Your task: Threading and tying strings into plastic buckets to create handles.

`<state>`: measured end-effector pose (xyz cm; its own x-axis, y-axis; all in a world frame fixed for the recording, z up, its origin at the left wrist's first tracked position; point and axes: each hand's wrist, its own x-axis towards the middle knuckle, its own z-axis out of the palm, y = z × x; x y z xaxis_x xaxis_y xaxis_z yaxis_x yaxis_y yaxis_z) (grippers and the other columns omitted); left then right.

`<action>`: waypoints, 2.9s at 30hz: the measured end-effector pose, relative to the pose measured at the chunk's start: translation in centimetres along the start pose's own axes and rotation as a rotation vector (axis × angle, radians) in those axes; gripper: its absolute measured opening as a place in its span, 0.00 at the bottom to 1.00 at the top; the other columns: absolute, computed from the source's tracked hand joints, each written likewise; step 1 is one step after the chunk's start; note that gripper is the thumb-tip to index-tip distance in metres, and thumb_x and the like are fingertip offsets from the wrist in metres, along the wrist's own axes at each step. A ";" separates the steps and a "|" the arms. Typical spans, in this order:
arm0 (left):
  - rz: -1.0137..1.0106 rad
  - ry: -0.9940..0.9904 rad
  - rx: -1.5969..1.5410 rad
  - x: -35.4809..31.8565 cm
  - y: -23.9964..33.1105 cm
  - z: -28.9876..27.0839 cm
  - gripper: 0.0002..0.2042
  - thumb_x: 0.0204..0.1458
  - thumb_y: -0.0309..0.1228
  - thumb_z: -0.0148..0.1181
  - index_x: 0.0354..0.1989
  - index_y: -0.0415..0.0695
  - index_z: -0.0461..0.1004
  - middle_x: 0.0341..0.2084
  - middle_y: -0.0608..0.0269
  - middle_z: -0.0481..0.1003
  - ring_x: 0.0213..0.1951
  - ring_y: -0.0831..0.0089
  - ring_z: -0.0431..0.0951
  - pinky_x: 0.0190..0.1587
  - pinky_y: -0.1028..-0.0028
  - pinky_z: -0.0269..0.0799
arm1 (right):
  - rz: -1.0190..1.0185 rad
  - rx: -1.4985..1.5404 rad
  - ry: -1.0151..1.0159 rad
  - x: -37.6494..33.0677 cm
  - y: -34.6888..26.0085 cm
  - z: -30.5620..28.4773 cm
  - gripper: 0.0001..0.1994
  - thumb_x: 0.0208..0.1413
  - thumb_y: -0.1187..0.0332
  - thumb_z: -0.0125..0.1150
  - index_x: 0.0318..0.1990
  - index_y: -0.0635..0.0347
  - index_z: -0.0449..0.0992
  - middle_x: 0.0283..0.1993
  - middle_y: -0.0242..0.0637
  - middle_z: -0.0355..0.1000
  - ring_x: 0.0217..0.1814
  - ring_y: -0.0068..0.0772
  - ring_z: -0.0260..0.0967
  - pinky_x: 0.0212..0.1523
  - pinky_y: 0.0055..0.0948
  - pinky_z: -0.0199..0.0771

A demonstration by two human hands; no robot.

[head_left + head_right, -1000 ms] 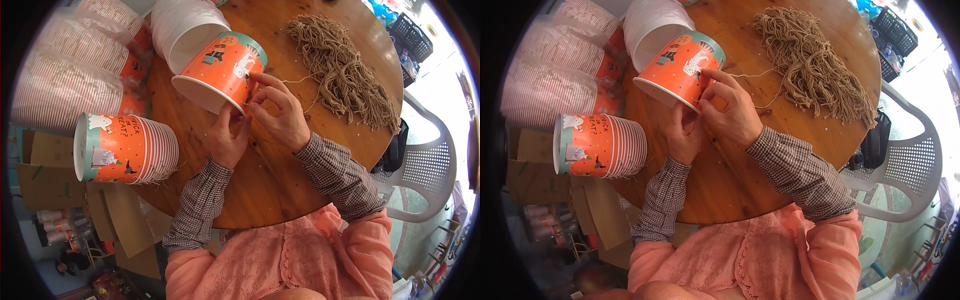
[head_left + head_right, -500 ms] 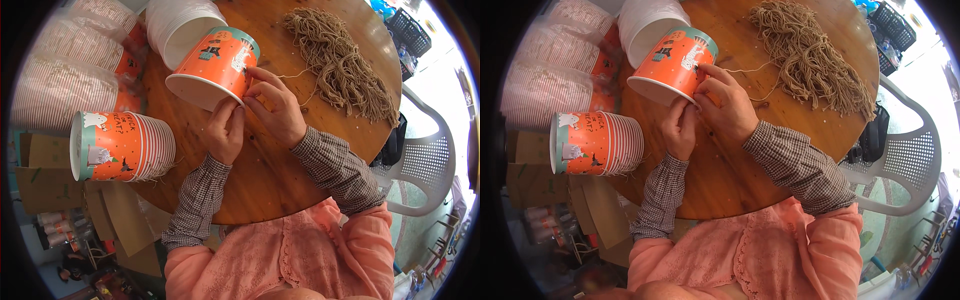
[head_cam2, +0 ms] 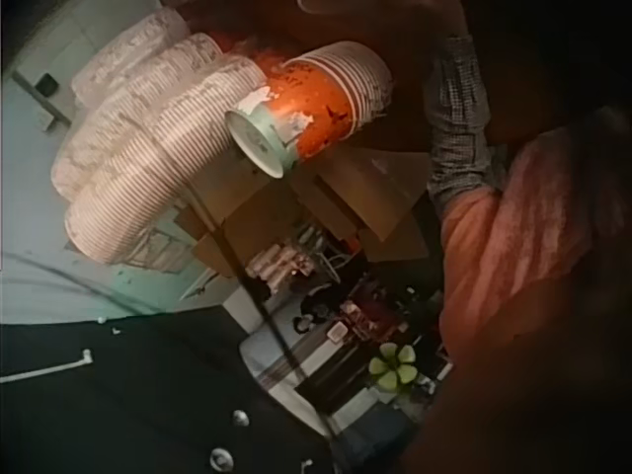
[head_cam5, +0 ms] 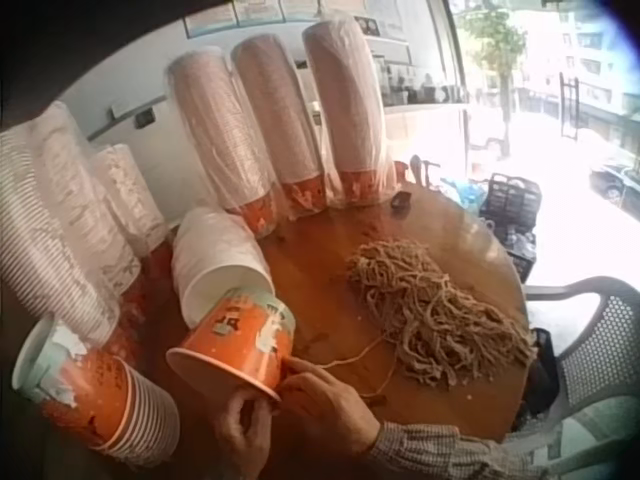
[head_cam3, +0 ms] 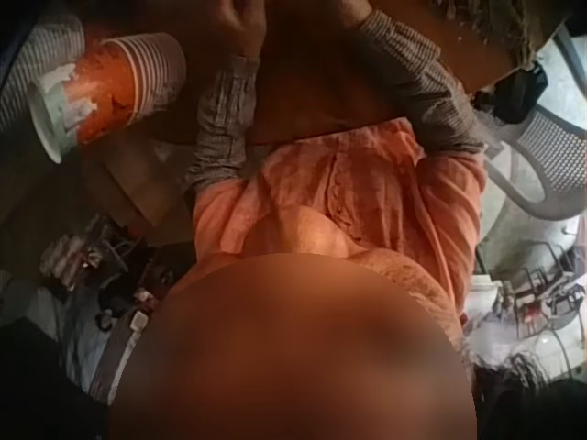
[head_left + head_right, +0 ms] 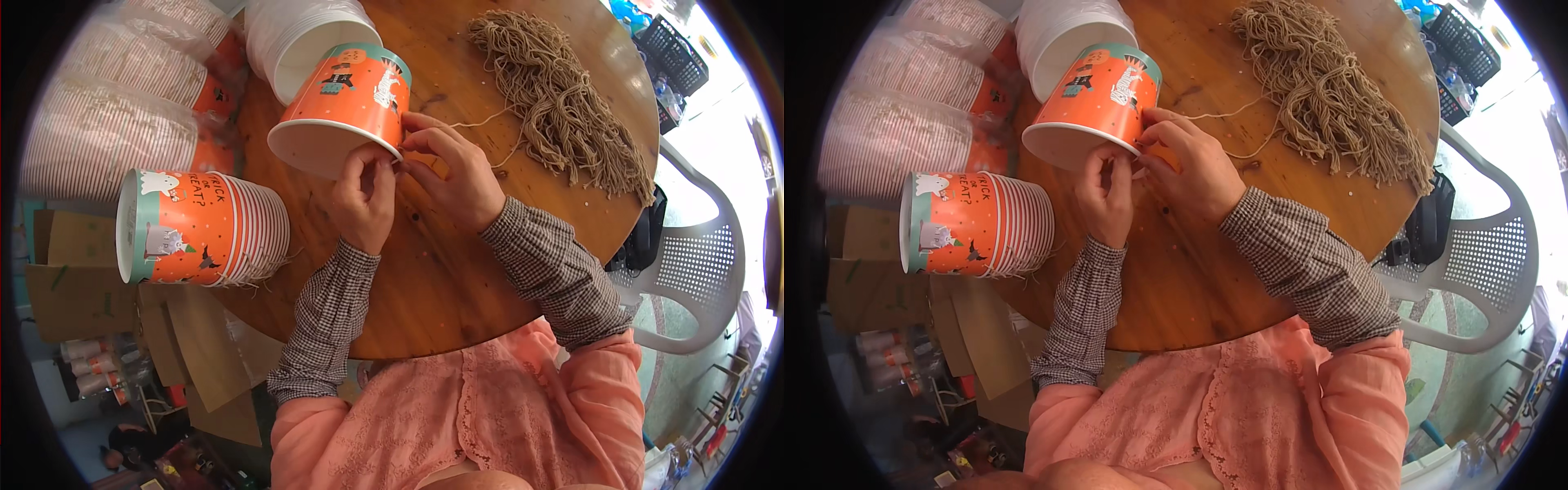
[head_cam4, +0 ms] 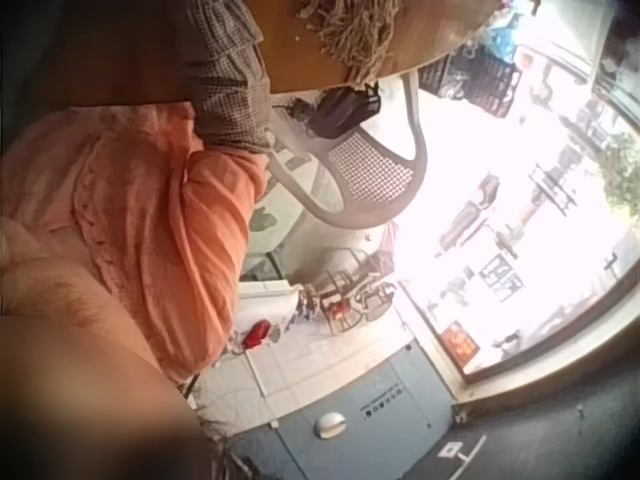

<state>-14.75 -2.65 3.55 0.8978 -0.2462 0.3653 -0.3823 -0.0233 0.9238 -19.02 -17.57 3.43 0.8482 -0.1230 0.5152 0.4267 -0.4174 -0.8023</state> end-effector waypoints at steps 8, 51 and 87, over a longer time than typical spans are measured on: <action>0.402 -0.166 0.246 -1.3 1.0 -0.7 0.04 0.53 0.21 0.56 0.37 0.39 0.74 0.52 0.48 0.66 0.50 0.59 0.72 0.49 0.68 0.71 | 0.072 0.004 0.029 -0.1 -0.4 0.5 0.10 0.51 0.72 0.63 0.41 0.63 0.74 0.50 0.45 0.70 0.48 0.44 0.72 0.47 0.34 0.74; 0.021 0.009 0.112 -0.7 1.2 -2.1 0.04 0.56 0.23 0.58 0.36 0.35 0.75 0.30 0.66 0.76 0.30 0.82 0.74 0.34 0.81 0.70 | 0.024 0.041 -0.173 -0.7 -1.7 -2.0 0.07 0.50 0.71 0.59 0.36 0.64 0.74 0.31 0.43 0.70 0.29 0.41 0.68 0.30 0.33 0.72; 0.181 0.049 0.290 -0.5 1.1 -2.4 0.05 0.54 0.22 0.61 0.38 0.38 0.74 0.31 0.61 0.77 0.30 0.76 0.76 0.32 0.77 0.73 | -0.265 -0.284 0.197 -0.2 -1.4 -1.3 0.07 0.49 0.75 0.61 0.36 0.60 0.74 0.33 0.34 0.69 0.31 0.32 0.70 0.29 0.28 0.72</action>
<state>-15.09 -0.17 4.62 0.8163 -0.2248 0.5322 -0.5766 -0.2595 0.7747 -20.24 -18.10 4.83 0.6333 -0.1366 0.7617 0.4948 -0.6853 -0.5344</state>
